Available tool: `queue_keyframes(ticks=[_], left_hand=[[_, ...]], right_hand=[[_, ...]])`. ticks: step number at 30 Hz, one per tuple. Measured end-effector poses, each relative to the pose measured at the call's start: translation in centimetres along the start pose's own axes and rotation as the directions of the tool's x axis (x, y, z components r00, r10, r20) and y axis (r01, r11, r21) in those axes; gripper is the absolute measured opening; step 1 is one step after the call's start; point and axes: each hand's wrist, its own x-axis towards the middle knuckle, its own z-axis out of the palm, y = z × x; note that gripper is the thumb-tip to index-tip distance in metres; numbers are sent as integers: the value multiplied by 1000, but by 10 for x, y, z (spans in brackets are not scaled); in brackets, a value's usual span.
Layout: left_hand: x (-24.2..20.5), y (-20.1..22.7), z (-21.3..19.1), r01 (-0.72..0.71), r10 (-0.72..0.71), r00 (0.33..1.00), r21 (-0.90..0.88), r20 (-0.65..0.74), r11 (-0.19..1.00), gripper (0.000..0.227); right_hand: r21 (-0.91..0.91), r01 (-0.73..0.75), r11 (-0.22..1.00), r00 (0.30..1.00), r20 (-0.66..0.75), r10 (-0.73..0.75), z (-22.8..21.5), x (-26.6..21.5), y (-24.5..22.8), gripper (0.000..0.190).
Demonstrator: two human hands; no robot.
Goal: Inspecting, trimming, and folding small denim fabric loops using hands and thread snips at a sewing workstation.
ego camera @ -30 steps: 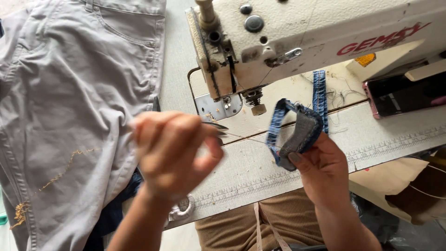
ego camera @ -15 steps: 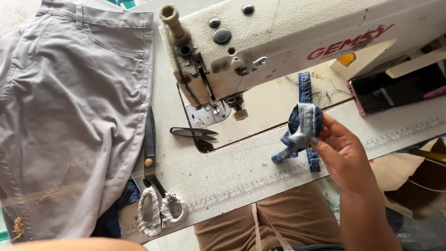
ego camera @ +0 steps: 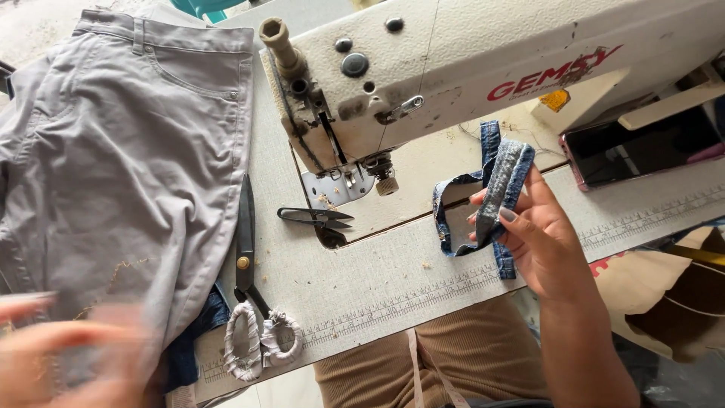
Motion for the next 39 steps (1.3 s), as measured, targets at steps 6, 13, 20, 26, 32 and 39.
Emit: queue_keyframes(ticks=[6, 13, 20, 26, 32, 39], left_hand=[[-35, 191, 85, -3, 163, 975, -723, 152, 691, 61], [-21, 229, 91, -28, 171, 984, -920, 43, 391, 35], [-42, 220, 112, 388, 102, 921, -903, 375, -183, 14], [-49, 211, 120, 458, 158, 826, -480, 541, -748, 33], [-44, 223, 123, 328, -31, 816, -506, 578, -798, 34], [-40, 219, 105, 376, -55, 894, -811, 445, -448, 41]], right_hand=[[352, -72, 933, 987, 157, 17, 33, -14, -12, 94], [612, -252, 750, 947, 314, 62, 61, -31, -44, 67], [574, -280, 770, 929, 364, 67, 73, -17, -51, 66], [-774, 198, 602, 879, 412, 241, 67, -5, -42, 57], [-528, 125, 840, 847, 498, 187, 68, -25, -18, 20], [-427, 75, 901, 921, 376, 102, 62, -32, -10, 15]])
